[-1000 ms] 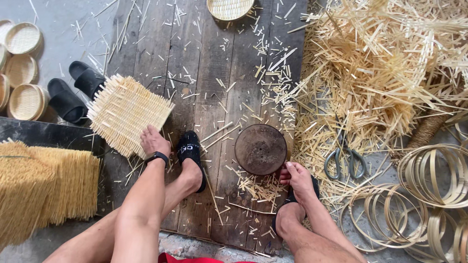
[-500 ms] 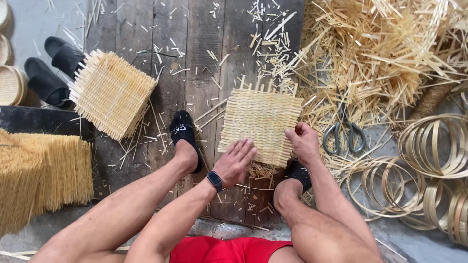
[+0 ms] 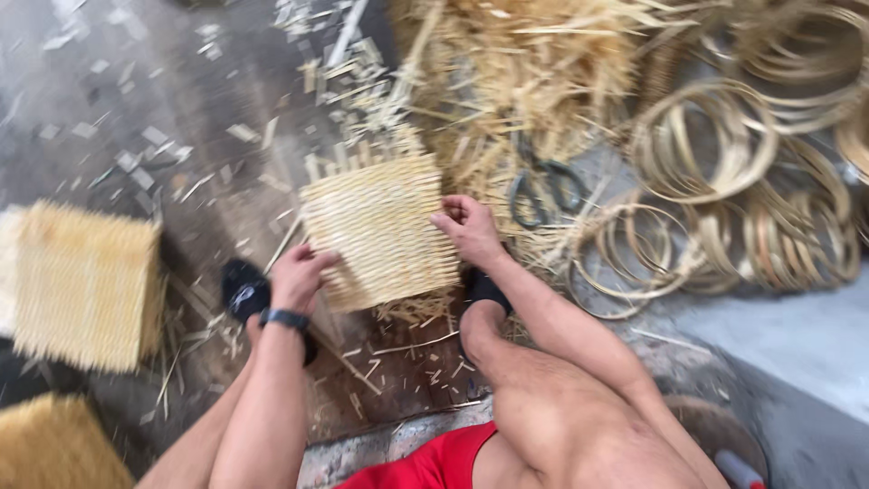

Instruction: The person sits on the floor and repeatedly places a bamboo mat over a circular wooden form, then uses shears to trim the excess bamboo strips flush with the form's edge. The person removes the form and sets the trimmed basket aside, repeating the process with new mats.

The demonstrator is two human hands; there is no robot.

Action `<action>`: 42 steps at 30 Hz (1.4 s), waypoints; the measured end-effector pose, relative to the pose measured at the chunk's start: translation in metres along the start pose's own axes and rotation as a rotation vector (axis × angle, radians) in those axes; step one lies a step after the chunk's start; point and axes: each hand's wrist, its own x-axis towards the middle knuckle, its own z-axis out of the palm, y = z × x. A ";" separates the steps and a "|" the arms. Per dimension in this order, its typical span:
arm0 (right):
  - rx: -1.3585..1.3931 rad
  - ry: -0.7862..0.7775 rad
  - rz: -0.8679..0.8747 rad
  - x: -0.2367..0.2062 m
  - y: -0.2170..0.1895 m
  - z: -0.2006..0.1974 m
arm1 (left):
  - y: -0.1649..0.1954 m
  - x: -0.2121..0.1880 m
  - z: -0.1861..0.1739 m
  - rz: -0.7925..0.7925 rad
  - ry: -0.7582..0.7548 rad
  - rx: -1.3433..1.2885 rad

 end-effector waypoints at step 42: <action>-0.735 -0.292 -0.824 -0.101 -0.340 -0.083 | 0.187 -0.198 0.136 0.519 -0.428 -0.157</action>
